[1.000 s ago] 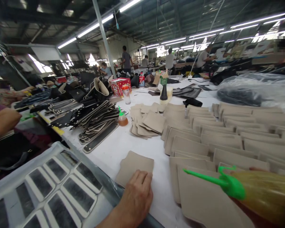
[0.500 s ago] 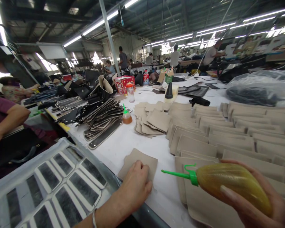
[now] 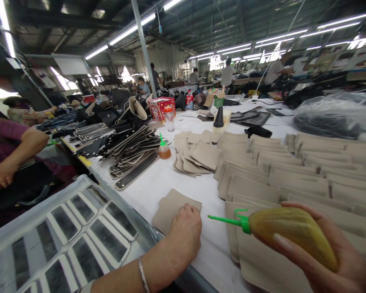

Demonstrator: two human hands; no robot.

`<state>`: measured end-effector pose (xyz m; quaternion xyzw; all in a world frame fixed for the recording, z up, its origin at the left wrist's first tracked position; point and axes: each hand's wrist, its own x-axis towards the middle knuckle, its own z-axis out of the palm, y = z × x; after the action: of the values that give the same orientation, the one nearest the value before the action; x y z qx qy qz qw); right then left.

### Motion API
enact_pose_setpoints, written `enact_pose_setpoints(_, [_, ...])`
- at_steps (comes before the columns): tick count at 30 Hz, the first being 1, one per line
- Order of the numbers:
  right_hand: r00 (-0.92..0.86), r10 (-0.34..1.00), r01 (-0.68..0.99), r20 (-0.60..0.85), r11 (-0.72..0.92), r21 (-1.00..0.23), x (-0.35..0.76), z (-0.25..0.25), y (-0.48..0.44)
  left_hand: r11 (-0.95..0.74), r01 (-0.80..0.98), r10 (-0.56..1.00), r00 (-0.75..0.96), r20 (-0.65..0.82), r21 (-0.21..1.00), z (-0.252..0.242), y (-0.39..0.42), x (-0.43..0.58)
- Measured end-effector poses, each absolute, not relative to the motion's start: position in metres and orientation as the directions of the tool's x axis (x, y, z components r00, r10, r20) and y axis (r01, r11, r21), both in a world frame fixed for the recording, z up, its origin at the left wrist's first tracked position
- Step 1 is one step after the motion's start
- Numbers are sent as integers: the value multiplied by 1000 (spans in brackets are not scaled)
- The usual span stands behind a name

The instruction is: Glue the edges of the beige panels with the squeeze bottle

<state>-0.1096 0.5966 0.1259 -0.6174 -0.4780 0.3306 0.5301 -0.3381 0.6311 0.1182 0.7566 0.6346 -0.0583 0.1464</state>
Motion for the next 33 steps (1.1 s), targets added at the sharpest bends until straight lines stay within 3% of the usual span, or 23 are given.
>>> enact_pose_setpoints(6, [183,955,436,235,135,-890,-115,131,608,-252,942,930,299,-214,222,114,644,-366])
enact_pose_setpoints(10, [54,929,574,367,272,-772,-123,126,617,-283,905,936,333,-115,317,102,646,-375])
enact_pose_setpoints(13, [-36,890,649,454,366,-667,-131,124,623,-305,898,936,344,-74,319,96,648,-375])
enact_pose_setpoints(17, [-101,864,673,492,424,-606,-142,123,631,-342,885,925,377,-52,317,93,652,-377])
enact_pose_setpoints(25, [-178,830,672,528,495,-552,-154,125,640,-356,830,911,411,-39,429,95,656,-382])
enact_pose_setpoints(33, [-277,766,671,580,586,-455,-158,121,644,-356,831,910,413,-44,428,95,657,-383])
